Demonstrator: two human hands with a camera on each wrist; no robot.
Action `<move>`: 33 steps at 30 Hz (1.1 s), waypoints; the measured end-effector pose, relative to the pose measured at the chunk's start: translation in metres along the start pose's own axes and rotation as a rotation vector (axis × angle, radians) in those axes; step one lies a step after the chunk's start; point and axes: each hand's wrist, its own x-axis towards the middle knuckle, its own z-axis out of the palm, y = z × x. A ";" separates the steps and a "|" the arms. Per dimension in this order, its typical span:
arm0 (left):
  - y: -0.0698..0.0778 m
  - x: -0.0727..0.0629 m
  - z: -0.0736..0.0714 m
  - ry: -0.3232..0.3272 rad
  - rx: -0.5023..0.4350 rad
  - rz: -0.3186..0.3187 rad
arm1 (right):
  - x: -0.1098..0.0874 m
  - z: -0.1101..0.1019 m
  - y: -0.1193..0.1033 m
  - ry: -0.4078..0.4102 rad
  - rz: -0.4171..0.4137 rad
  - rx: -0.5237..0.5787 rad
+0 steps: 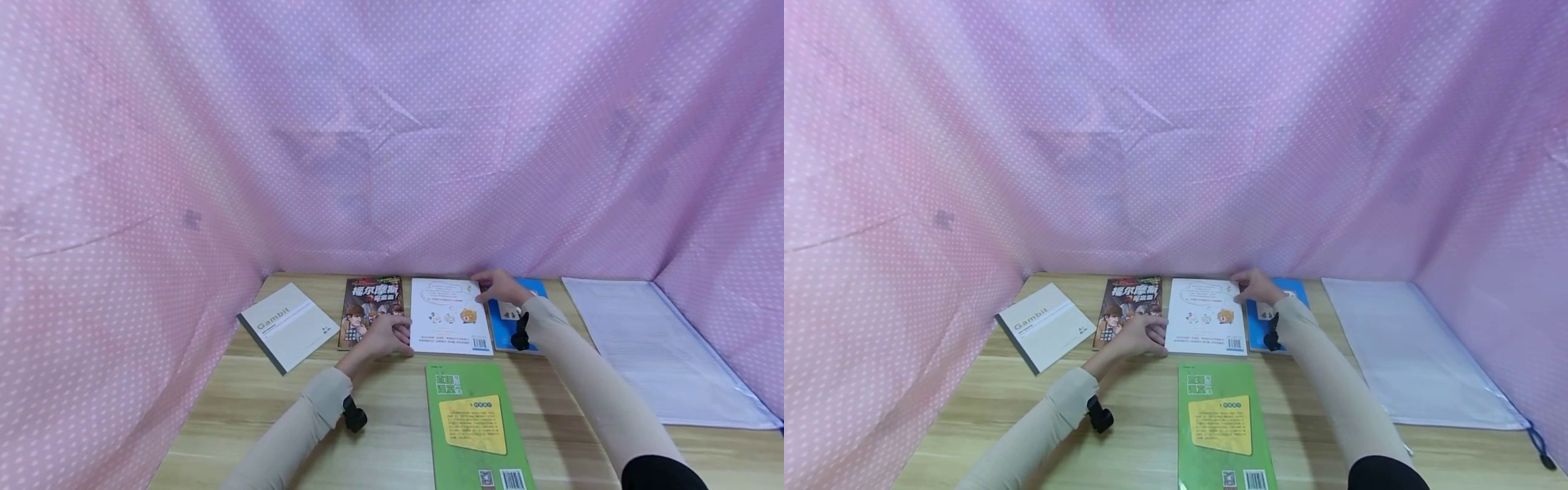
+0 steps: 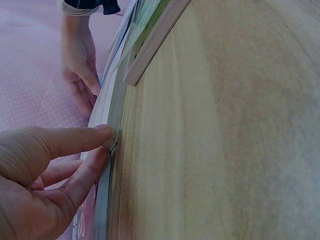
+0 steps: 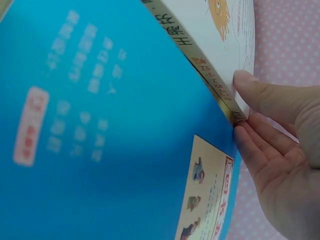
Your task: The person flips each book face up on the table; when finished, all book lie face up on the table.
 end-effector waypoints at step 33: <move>0.000 -0.001 0.001 0.011 -0.002 -0.001 | -0.006 0.004 0.008 0.007 0.026 0.042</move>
